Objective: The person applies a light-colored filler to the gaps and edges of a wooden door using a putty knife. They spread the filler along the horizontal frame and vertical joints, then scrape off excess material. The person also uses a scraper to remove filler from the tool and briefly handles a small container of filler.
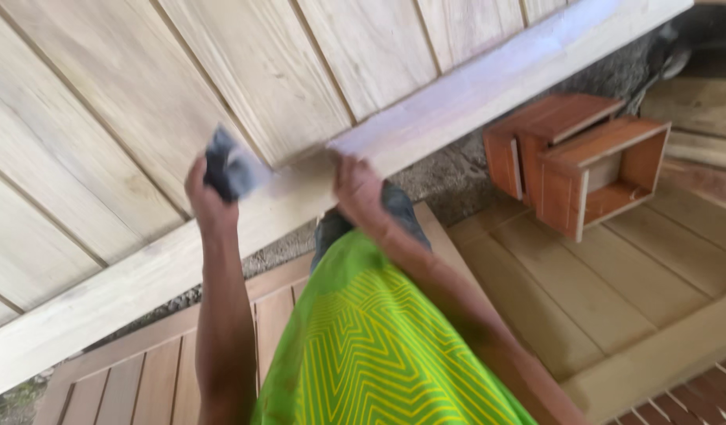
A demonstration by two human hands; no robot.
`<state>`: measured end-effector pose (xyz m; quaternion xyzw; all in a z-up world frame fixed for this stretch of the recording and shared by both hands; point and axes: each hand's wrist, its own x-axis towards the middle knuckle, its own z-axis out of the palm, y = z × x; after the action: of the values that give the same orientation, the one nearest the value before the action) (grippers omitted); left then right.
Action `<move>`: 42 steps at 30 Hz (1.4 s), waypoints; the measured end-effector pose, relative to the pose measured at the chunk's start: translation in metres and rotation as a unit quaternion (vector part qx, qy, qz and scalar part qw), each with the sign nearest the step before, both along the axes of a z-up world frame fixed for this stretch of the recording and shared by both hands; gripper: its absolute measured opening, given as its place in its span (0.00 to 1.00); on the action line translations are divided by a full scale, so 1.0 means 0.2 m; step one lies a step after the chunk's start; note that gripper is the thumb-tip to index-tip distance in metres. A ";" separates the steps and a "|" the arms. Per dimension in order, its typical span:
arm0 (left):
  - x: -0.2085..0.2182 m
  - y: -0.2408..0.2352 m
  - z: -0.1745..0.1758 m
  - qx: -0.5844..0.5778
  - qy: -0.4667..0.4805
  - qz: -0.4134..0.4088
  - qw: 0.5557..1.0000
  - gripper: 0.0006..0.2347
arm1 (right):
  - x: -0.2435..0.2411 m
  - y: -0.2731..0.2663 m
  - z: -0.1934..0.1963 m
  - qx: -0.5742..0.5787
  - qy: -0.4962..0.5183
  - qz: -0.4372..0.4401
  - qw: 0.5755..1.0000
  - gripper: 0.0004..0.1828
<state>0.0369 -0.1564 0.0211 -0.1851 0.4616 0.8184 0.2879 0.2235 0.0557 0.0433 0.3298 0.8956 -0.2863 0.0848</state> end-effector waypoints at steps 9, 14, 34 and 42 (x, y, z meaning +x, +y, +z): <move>0.51 -0.64 0.48 -0.034 -0.063 0.131 0.989 0.16 | -0.24 -0.46 0.23 -0.116 0.107 0.023 0.987 0.23; 0.63 -0.40 0.44 -0.028 -0.122 0.117 0.985 0.17 | -0.08 -0.33 0.43 -0.383 0.058 -0.058 0.920 0.23; 1.13 1.97 0.88 0.140 -0.215 -0.102 0.961 0.11 | 0.67 1.55 1.08 0.141 0.505 0.173 0.834 0.15; 1.13 2.66 0.94 0.195 -0.113 -0.042 0.973 0.09 | 0.90 2.71 0.99 0.104 0.375 0.409 0.825 0.21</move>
<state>0.2628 0.3748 0.2090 -0.1971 0.2650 0.8535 0.4031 0.4038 0.5972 0.2406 -0.1926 0.9355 -0.2325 -0.1835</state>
